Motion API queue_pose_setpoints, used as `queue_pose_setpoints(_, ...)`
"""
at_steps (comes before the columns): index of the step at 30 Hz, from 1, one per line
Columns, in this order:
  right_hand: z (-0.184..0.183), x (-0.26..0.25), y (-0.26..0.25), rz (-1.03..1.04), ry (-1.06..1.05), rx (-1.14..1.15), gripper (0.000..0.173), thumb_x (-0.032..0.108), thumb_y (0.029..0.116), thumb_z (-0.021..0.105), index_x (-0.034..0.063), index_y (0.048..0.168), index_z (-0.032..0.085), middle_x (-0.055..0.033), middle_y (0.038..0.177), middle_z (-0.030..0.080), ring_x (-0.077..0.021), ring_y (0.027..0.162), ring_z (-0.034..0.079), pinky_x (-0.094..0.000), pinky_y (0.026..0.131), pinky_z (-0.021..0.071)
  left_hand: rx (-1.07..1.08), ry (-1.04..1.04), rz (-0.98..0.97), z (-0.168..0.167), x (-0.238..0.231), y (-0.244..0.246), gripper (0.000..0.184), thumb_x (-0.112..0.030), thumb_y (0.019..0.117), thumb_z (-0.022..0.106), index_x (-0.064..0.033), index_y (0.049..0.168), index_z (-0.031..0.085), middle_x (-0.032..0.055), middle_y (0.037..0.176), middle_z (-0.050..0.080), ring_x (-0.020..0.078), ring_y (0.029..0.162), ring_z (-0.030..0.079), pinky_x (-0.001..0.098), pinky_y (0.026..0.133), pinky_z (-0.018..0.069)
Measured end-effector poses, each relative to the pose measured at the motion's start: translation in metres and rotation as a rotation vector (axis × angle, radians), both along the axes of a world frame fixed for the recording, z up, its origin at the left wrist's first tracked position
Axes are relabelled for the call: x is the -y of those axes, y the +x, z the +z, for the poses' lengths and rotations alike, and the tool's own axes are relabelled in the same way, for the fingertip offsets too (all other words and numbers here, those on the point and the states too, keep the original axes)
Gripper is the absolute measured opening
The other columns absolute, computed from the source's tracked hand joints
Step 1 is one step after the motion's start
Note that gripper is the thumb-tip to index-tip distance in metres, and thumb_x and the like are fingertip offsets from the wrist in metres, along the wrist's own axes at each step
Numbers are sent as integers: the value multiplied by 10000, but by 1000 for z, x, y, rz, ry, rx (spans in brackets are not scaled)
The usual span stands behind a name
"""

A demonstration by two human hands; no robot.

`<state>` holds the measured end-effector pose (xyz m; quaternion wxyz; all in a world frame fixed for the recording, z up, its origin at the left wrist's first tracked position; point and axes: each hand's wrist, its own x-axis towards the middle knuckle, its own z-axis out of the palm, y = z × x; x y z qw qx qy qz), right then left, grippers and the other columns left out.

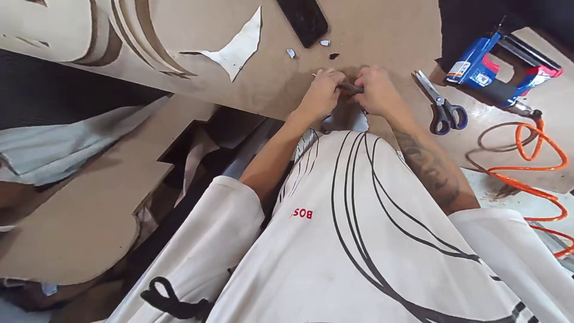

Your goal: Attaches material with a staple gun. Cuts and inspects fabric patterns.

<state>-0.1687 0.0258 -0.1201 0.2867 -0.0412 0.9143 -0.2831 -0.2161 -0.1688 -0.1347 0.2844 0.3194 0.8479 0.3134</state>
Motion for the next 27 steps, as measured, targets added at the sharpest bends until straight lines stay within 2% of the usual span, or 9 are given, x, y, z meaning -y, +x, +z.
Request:
queue_pose_setpoints(5,-6,9,14,-21,-26,-154,98,70,881,699,-12,921,735,-211,1066,671,-415,1131,598,-595,995,464,-23,91,116,-12,6,11,301,18,941,540,-104,1132,738,77,1149,726,284,1189,615,446,1086,449)
queue_pose_setpoints(7,-12,12,21,-16,-47,-241,137,114,914,691,-19,896,720,-201,1055,665,-409,1139,587,-575,1003,461,21,154,160,-15,9,13,279,-30,948,602,-134,1160,750,74,1181,704,284,1205,590,445,1075,453)
queue_pose_setpoints(9,-18,13,27,-10,-57,-290,147,125,920,691,-21,905,707,-195,1055,664,-408,1150,577,-574,1012,450,86,143,95,-14,14,9,299,-127,935,691,-173,1229,712,44,1229,687,259,1255,568,450,1118,436)
queue_pose_setpoints(11,-21,16,33,21,-39,-291,148,129,920,681,-18,913,699,-191,1062,660,-411,1153,571,-577,994,456,115,105,-14,-12,17,3,387,-101,885,738,-164,1262,677,7,1207,718,217,1270,579,472,1198,344)
queue_pose_setpoints(13,-16,19,39,92,-19,-244,156,145,934,674,-8,907,684,-187,1071,647,-413,1149,567,-591,965,454,98,33,-95,-8,15,1,464,23,831,702,-139,1264,665,-18,1160,747,166,1241,614,480,1255,229)
queue_pose_setpoints(14,-11,20,40,120,0,-198,152,147,921,693,-4,919,684,-186,1096,643,-412,1160,562,-599,961,452,77,3,-121,-6,14,2,489,60,816,685,-135,1263,669,-18,1150,749,161,1227,622,478,1260,214)
queue_pose_setpoints(17,0,21,42,112,32,-80,295,209,817,835,2,987,711,-182,1135,652,-413,1203,558,-642,988,433,48,-17,-125,-5,13,10,454,63,824,680,-135,1232,673,-7,1128,747,167,1201,630,476,1248,221)
queue_pose_setpoints(23,-4,29,42,3,90,-26,173,80,787,745,8,941,714,-177,1063,664,-397,1144,586,-623,958,430,86,85,17,-12,13,26,371,45,817,698,-114,1151,672,-2,1043,741,165,1128,647,511,1199,278)
queue_pose_setpoints(27,-6,32,48,50,123,-80,179,115,787,760,13,926,713,-172,1065,676,-398,1143,588,-609,937,430,102,133,-2,-14,20,27,300,42,853,683,-104,1114,661,2,1023,732,177,1147,628,505,1204,267)
